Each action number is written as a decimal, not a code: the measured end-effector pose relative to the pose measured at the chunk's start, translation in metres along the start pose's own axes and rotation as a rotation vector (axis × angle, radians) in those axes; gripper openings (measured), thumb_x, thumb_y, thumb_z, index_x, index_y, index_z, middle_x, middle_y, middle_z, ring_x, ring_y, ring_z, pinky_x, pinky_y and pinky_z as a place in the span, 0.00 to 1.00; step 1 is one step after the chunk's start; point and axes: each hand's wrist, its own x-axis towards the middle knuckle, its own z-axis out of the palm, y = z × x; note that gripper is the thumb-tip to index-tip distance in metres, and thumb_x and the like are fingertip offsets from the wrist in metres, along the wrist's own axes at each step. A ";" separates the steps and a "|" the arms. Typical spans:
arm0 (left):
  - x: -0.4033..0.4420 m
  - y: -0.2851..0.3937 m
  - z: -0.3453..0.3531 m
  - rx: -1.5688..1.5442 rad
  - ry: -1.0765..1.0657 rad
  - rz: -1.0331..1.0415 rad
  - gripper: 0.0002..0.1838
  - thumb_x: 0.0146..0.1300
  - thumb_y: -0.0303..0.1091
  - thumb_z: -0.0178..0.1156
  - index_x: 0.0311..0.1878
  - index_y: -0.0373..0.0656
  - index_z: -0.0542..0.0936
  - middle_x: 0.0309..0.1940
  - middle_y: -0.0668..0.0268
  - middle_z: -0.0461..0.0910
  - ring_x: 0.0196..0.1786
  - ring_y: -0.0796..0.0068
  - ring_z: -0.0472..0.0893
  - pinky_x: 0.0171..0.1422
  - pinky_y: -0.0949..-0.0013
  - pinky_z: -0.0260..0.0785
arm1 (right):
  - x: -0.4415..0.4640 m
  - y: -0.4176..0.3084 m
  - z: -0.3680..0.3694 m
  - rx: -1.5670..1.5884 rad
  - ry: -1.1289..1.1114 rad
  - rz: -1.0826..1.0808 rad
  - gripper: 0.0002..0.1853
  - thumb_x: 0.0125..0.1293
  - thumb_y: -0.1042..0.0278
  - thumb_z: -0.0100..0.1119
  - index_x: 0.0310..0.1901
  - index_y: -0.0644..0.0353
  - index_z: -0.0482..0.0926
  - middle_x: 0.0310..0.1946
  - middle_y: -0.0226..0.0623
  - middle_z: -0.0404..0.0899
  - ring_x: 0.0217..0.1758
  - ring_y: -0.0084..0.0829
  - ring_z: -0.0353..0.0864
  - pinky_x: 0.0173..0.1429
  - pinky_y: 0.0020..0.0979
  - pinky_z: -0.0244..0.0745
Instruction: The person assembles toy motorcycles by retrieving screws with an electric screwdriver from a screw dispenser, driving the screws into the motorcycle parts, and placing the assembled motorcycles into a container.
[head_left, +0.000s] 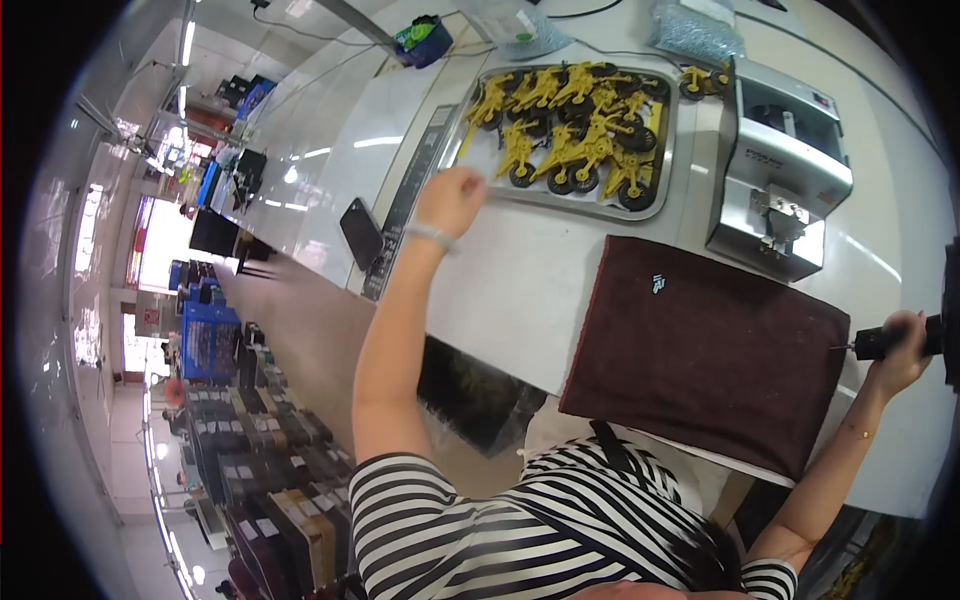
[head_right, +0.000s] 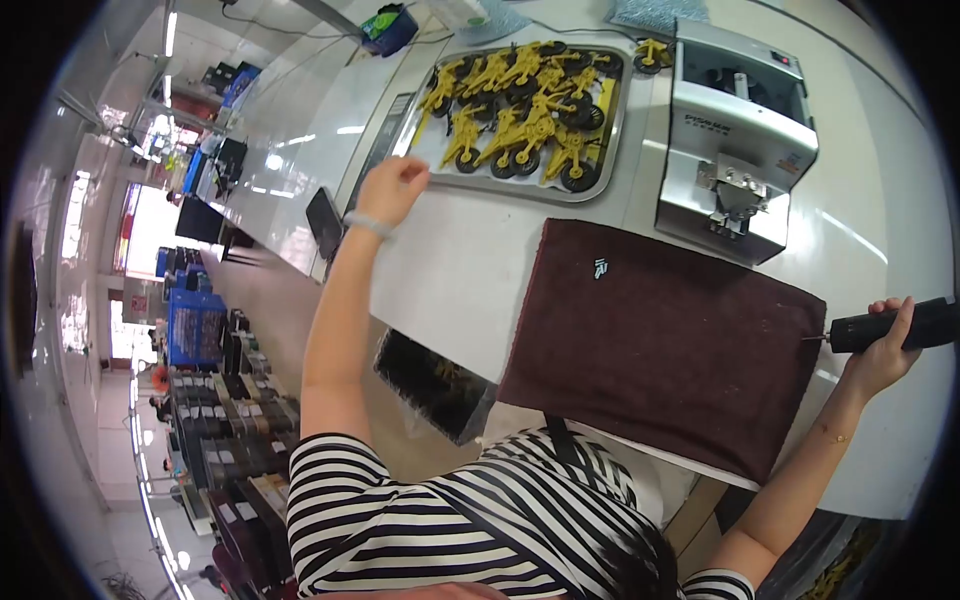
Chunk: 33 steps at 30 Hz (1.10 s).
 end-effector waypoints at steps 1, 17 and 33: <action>0.024 0.006 0.015 -0.022 0.016 -0.091 0.16 0.49 0.42 0.62 0.36 0.40 0.77 0.33 0.59 0.79 0.37 0.61 0.78 0.43 0.67 0.68 | 0.000 -0.005 -0.001 0.000 0.014 -0.017 0.10 0.63 0.66 0.54 0.31 0.64 0.68 0.25 0.35 0.72 0.26 0.25 0.72 0.34 0.23 0.71; 0.033 0.046 -0.047 0.178 -0.020 -0.156 0.26 0.41 0.36 0.67 0.46 0.41 0.71 0.34 0.54 0.79 0.38 0.60 0.79 0.41 0.64 0.70 | -0.010 -0.021 0.014 -0.098 -0.031 -0.014 0.08 0.65 0.67 0.49 0.36 0.63 0.65 0.25 0.37 0.73 0.24 0.26 0.74 0.30 0.25 0.72; -0.083 0.216 0.080 -0.639 -0.294 0.843 0.19 0.43 0.31 0.67 0.41 0.40 0.75 0.34 0.64 0.72 0.36 0.65 0.72 0.40 0.66 0.66 | -0.047 -0.090 0.173 0.438 -0.575 -0.362 0.18 0.63 0.59 0.53 0.43 0.65 0.63 0.22 0.36 0.73 0.19 0.25 0.73 0.26 0.23 0.70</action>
